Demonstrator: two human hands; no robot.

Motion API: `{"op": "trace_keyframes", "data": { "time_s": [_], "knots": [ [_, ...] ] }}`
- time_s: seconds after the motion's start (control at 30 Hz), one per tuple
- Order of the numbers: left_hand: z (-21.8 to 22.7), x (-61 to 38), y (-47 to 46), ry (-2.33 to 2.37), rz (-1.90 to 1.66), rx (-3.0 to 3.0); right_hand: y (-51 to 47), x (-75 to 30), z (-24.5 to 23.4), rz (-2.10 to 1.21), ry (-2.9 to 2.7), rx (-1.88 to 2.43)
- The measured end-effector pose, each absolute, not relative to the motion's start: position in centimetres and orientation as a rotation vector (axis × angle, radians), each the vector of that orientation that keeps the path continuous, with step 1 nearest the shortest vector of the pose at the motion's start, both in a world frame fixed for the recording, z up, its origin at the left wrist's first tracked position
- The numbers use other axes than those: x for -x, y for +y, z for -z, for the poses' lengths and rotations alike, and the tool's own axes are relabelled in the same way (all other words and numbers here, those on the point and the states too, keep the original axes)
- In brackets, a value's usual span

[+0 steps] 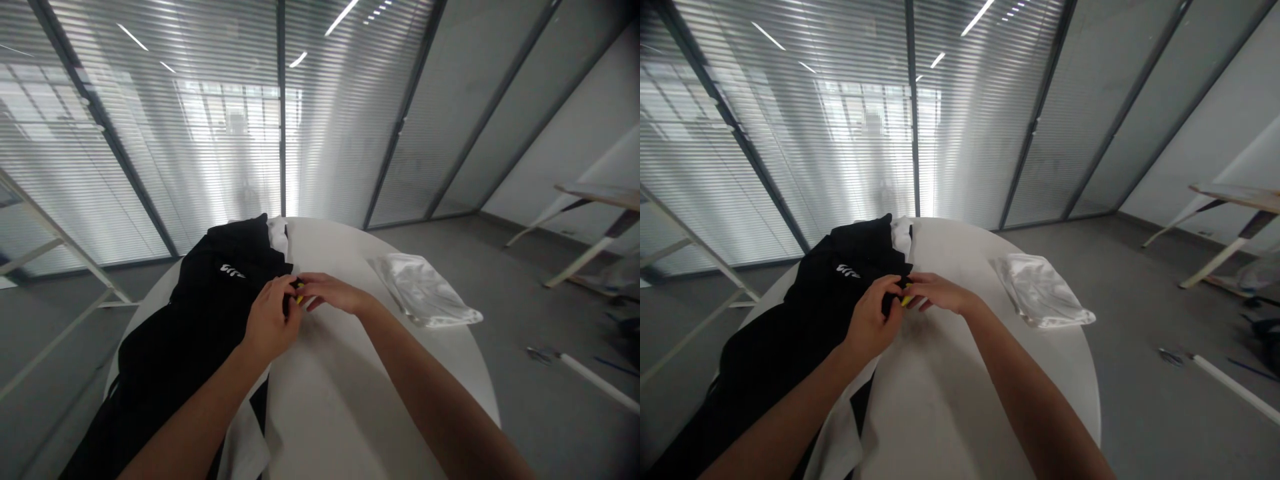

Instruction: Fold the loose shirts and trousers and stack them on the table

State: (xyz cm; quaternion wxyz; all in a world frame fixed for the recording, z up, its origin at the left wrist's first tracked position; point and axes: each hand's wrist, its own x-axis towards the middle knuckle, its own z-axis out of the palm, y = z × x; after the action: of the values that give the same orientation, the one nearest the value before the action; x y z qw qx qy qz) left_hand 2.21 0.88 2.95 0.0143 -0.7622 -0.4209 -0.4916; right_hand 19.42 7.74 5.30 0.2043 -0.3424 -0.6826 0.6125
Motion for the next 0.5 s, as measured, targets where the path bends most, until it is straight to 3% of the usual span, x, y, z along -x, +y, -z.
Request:
{"op": "trace_keyframes", "data": {
  "time_s": [0.13, 0.37, 0.5],
  "knots": [
    [-2.7, -1.1, 2.0, -1.540, 1.456, 2.237, 8.4, -19.4, -3.8, -1.428, -2.147, 1.042],
    [-2.2, 0.4, 3.4, -1.799, 1.401, 2.190, 7.1, -17.8, -2.6, -0.570, -2.533, 1.421],
    [-2.1, 0.5, 3.4, -1.868, 1.385, 2.184, 6.7, -17.5, -2.7, -0.383, -2.579, 1.461]
  ]
}}
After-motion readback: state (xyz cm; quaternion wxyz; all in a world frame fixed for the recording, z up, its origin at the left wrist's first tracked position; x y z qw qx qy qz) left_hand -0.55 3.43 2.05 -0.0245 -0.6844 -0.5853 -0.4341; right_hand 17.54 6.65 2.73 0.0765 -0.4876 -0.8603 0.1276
